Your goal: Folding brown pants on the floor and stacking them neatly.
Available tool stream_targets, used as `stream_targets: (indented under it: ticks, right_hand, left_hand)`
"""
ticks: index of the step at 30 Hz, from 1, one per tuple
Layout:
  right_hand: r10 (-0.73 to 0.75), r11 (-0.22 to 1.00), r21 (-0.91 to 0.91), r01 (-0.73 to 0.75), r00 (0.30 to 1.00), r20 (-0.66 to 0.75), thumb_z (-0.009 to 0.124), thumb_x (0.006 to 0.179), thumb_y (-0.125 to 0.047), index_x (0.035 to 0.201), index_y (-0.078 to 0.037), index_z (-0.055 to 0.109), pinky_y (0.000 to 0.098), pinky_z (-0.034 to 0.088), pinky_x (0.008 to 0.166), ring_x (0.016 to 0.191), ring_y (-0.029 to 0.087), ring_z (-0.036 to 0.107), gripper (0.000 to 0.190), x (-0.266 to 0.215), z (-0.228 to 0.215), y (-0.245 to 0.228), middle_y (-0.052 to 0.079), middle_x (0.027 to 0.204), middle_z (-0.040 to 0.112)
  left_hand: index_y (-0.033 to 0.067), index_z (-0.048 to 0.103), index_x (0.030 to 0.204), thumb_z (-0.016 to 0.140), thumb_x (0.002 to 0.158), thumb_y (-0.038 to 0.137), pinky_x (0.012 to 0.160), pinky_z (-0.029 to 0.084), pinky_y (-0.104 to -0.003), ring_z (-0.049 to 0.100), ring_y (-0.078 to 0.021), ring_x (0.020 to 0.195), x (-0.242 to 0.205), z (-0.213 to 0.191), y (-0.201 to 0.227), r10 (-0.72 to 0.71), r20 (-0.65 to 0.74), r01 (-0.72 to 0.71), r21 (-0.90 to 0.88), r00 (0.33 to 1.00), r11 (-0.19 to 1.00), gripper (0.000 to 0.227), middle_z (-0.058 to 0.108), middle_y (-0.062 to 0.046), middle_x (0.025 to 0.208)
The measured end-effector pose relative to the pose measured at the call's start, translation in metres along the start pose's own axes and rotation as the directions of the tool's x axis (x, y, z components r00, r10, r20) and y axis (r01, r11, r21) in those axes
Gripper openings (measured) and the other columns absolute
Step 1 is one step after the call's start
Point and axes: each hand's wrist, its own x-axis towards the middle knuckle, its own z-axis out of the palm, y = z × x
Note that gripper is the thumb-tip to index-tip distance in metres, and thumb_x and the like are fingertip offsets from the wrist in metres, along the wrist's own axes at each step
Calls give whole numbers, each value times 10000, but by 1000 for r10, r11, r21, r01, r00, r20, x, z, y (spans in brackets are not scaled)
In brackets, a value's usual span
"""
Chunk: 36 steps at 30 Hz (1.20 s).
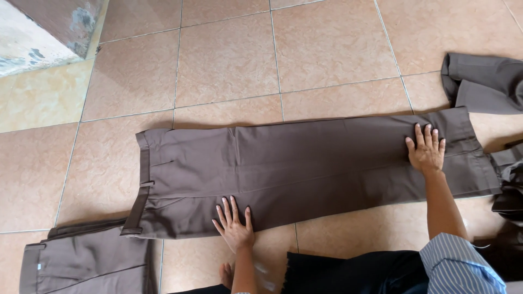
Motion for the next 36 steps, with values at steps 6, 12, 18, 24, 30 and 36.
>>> stream_targets:
  ticks: [6,12,18,24,30,36]
  right_hand:
    - [-183,981,60,187,981,-59,419,1070,-374,1615,-56,345,660,173,1199,1520,396,307,635,-47,-50,-84,215,1639,370]
    - [-425,903,29,428,883,201,428,1001,-490,1605,-316,314,472,163,1255,1549,187,253,639,-77,-47,-63,-1,1672,317]
    - [51,999,-18,-49,987,152,324,1019,-587,1619,-299,296,531,96,1251,1556,221,206,666,-68,-65,26,8,1693,266]
    - [306,951,-28,-307,952,-26,257,1075,-558,1646,-123,287,578,61,1222,1550,374,177,719,-59,-59,59,187,1693,238]
    - [-87,996,22,86,992,92,330,1066,-453,1631,-256,267,569,114,1238,1557,243,193,602,-45,-51,-53,17,1700,240]
    - [-190,981,27,190,943,271,358,991,-600,1599,-367,294,502,110,1253,1556,155,187,655,-15,-34,-26,-50,1691,253]
  left_hand:
    - [259,377,1590,433,983,567,1236,189,-566,285,-285,1539,-1,1,-1,16,-12,-16,-14,1000,1000,683,353,22,1659]
    - [262,367,1599,437,982,567,1239,174,-566,289,-297,1539,-2,3,-4,30,-2,-30,-20,1000,999,692,343,20,1668]
    - [273,374,1599,424,983,582,1241,158,-574,265,-289,1552,-1,9,-7,23,8,-23,0,1000,1000,691,331,18,1677]
    - [293,353,1607,395,985,599,1242,166,-567,259,-279,1556,-1,15,-12,23,6,-23,39,1000,999,695,319,32,1682]
    - [305,346,1609,403,978,598,1243,151,-564,252,-267,1556,-1,20,-14,13,13,-13,47,1000,999,698,312,39,1684]
    - [281,365,1601,401,982,598,1236,166,-577,254,-286,1557,-2,17,-13,18,21,-19,46,1000,999,697,313,22,1685]
